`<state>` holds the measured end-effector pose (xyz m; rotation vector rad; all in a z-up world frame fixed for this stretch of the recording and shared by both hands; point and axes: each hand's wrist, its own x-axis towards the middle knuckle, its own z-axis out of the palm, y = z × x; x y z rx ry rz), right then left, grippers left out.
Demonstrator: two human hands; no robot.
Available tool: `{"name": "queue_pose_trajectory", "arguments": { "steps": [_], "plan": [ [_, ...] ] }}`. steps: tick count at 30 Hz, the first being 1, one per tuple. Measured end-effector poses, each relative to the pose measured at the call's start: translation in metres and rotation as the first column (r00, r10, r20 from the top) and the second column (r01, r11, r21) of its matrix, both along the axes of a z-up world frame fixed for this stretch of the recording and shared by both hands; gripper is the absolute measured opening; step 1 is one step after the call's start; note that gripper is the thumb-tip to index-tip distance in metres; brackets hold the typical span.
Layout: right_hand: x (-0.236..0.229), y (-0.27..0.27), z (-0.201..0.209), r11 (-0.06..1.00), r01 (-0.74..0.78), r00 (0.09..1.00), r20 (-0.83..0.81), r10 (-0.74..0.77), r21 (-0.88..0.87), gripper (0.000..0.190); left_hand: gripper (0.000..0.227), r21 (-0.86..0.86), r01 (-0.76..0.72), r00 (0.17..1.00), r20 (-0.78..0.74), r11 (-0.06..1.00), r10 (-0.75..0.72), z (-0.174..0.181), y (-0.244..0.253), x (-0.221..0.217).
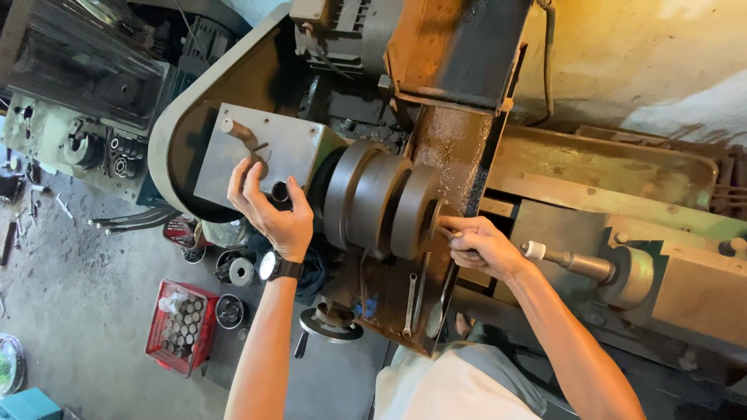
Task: The person wipes the lathe machine bed and chuck with a dark cloth, rotates the chuck by hand, works on a small metal part with a hand tool, and wipes small metal components with the cloth before setting them down.
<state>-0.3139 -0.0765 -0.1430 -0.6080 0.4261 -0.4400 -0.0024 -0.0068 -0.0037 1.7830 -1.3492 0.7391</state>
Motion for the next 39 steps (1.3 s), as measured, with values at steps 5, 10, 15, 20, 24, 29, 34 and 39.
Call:
{"name": "queue_pose_trajectory", "arguments": {
  "steps": [5,10,15,20,24,29,34,39],
  "plan": [
    [0.0,0.001,0.008,1.0,0.02,1.0,-0.017,-0.02,-0.01,0.066,0.04,0.014,-0.001,1.0,-0.001,1.0,0.001,0.001,0.001,0.0],
    [0.004,0.0,0.008,1.0,0.009,1.0,-0.006,-0.009,-0.008,0.065,0.042,0.026,-0.027,1.0,-0.01,0.999,0.028,0.0,0.001,0.0],
    [-0.001,0.001,0.009,0.999,0.033,0.999,0.006,-0.033,0.029,0.066,0.042,0.015,-0.014,1.0,-0.022,1.0,0.014,0.0,0.0,-0.001],
    [0.003,0.001,0.017,0.999,0.036,0.999,0.004,-0.036,-0.012,0.065,0.042,0.016,-0.007,1.0,-0.016,1.0,0.008,-0.002,0.003,0.002],
    [-0.001,0.002,0.013,0.999,0.044,0.999,-0.01,-0.044,-0.01,0.065,0.041,0.014,-0.017,1.0,-0.022,1.0,0.017,0.002,0.001,-0.002],
    [0.001,0.003,0.015,0.998,0.062,0.998,-0.008,-0.062,-0.031,0.066,0.042,0.019,-0.014,1.0,-0.022,1.0,0.015,0.002,0.001,-0.001],
    [0.003,0.001,0.015,0.999,0.033,0.999,0.002,-0.033,-0.02,0.066,0.041,0.015,-0.013,1.0,-0.014,1.0,0.013,0.002,0.001,-0.002],
    [-0.001,0.001,0.016,0.999,0.04,0.999,0.002,-0.04,-0.007,0.066,0.042,0.013,-0.001,1.0,-0.006,1.0,0.001,0.003,0.0,-0.002]
  ]
}}
